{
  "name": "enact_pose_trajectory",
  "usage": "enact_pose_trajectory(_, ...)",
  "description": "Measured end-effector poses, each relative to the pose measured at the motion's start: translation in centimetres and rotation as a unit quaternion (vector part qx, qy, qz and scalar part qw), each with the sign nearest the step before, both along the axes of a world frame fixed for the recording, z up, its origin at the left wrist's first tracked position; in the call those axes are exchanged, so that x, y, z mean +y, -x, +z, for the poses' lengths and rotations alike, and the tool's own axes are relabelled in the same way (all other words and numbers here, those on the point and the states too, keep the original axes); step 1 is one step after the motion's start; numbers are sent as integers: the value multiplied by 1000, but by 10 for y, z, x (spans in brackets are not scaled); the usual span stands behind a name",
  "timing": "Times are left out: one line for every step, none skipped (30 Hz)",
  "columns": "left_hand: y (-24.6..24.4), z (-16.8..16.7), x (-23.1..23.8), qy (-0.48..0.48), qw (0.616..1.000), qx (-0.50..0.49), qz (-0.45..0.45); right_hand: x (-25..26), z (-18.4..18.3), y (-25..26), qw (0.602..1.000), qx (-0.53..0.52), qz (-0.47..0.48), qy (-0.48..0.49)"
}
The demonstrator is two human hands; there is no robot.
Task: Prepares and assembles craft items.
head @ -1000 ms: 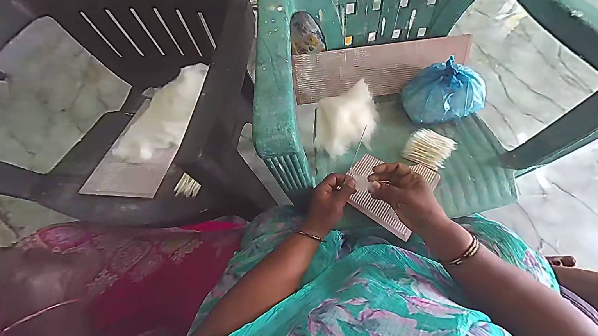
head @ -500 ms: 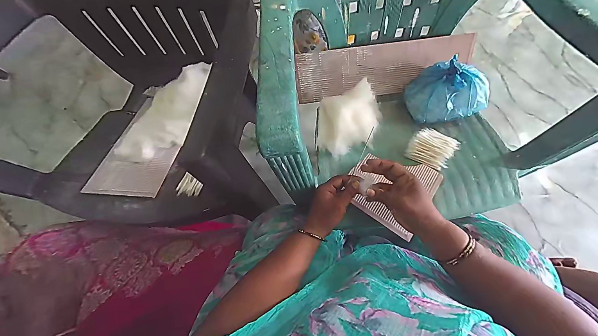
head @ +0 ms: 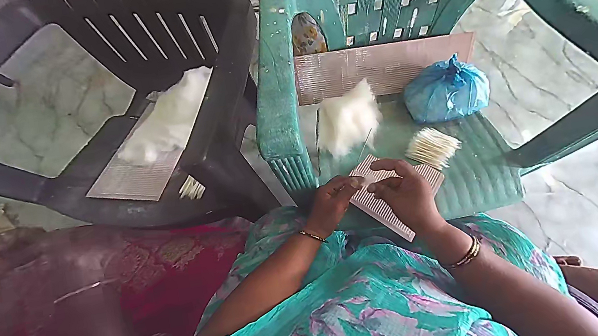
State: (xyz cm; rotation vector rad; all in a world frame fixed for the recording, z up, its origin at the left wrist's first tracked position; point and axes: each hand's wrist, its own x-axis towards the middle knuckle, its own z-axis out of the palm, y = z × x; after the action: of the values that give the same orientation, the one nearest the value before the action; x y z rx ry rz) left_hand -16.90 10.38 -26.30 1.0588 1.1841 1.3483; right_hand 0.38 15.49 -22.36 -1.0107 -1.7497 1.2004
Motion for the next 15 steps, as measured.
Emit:
enact_pose_trajectory(0,1,0,3,1000,-10,3,3,0,-3,1000,0,-13,10)
enact_pose_trajectory(-1,1,0,3,1000,-16,6,5,0,-5,999,-5,-22,32)
enact_pose_trajectory(-2,2,0,1,1000,-21,10,8,1,-6,998,-12,-23,57)
enact_pose_trajectory(-3,2,0,0,1000,-25,14,9,1,-7,996,-18,-12,86)
enact_pose_trajectory(-3,3,0,1,1000,-25,17,11,2,-8,993,-24,7,115)
enact_pose_trajectory(-3,3,0,2,1000,-23,20,11,2,-7,990,-22,20,138)
enact_pose_trajectory(-3,3,-1,3,1000,-21,22,10,1,-7,988,-15,25,153)
enact_pose_trajectory(-3,4,-1,4,999,-22,23,9,1,-5,987,-8,20,158)
enact_pose_trajectory(-3,4,-1,4,999,-24,23,9,0,-5,987,-1,12,158)
enact_pose_trajectory(-4,5,-1,5,999,-24,22,10,0,-5,987,5,7,158)
enact_pose_trajectory(-4,7,-2,8,1000,-25,18,10,1,-5,987,8,6,158)
enact_pose_trajectory(-4,9,-2,12,1000,-23,13,11,2,-5,987,10,10,160)
enact_pose_trajectory(-4,11,-2,18,1000,-19,7,11,3,-5,987,10,16,161)
enact_pose_trajectory(-4,13,-2,26,1000,-11,1,10,4,-5,987,6,24,157)
enact_pose_trajectory(-5,15,-2,31,999,-1,-5,10,3,-5,988,3,29,148)
